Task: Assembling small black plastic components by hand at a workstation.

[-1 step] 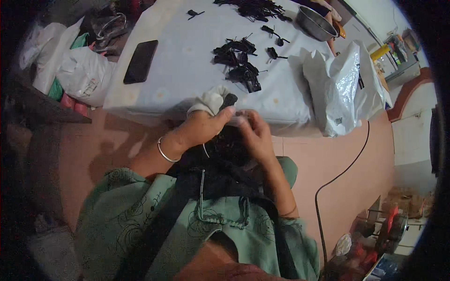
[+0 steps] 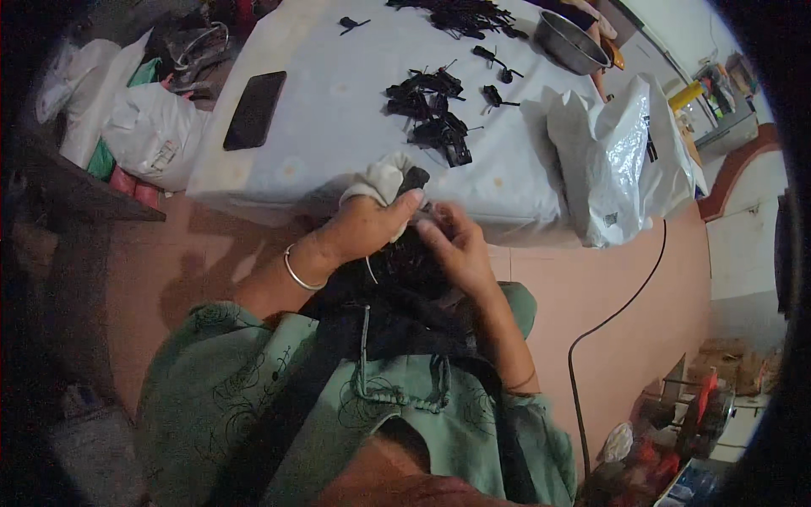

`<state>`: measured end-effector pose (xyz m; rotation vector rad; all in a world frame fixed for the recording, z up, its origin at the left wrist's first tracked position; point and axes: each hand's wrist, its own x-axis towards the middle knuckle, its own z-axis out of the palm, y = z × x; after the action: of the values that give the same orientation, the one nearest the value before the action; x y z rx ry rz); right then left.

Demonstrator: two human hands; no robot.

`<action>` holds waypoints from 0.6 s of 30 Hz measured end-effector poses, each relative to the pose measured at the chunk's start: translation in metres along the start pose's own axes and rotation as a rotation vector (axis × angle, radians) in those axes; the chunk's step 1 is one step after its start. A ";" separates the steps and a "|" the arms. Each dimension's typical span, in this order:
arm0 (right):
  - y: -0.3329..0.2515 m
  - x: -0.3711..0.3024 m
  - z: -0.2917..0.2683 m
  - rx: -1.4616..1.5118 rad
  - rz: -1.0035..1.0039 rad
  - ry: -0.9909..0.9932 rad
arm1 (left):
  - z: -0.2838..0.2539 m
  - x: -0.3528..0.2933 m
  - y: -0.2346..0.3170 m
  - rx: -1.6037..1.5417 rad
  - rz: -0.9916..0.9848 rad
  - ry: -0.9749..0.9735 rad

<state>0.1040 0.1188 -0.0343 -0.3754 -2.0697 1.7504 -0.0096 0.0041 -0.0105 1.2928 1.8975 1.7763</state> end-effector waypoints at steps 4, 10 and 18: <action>-0.005 -0.005 -0.013 -0.164 -0.185 -0.022 | 0.003 0.000 0.000 -0.167 -0.174 -0.013; -0.023 0.003 -0.017 -0.103 -0.169 0.158 | 0.002 -0.001 0.006 -0.316 -0.299 -0.095; -0.026 0.004 -0.021 -0.257 -0.302 0.027 | 0.001 -0.004 0.018 -0.225 -0.357 -0.233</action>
<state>0.1112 0.1344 -0.0057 -0.1468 -2.2036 1.3052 0.0014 -0.0002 0.0037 0.9633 1.6261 1.5307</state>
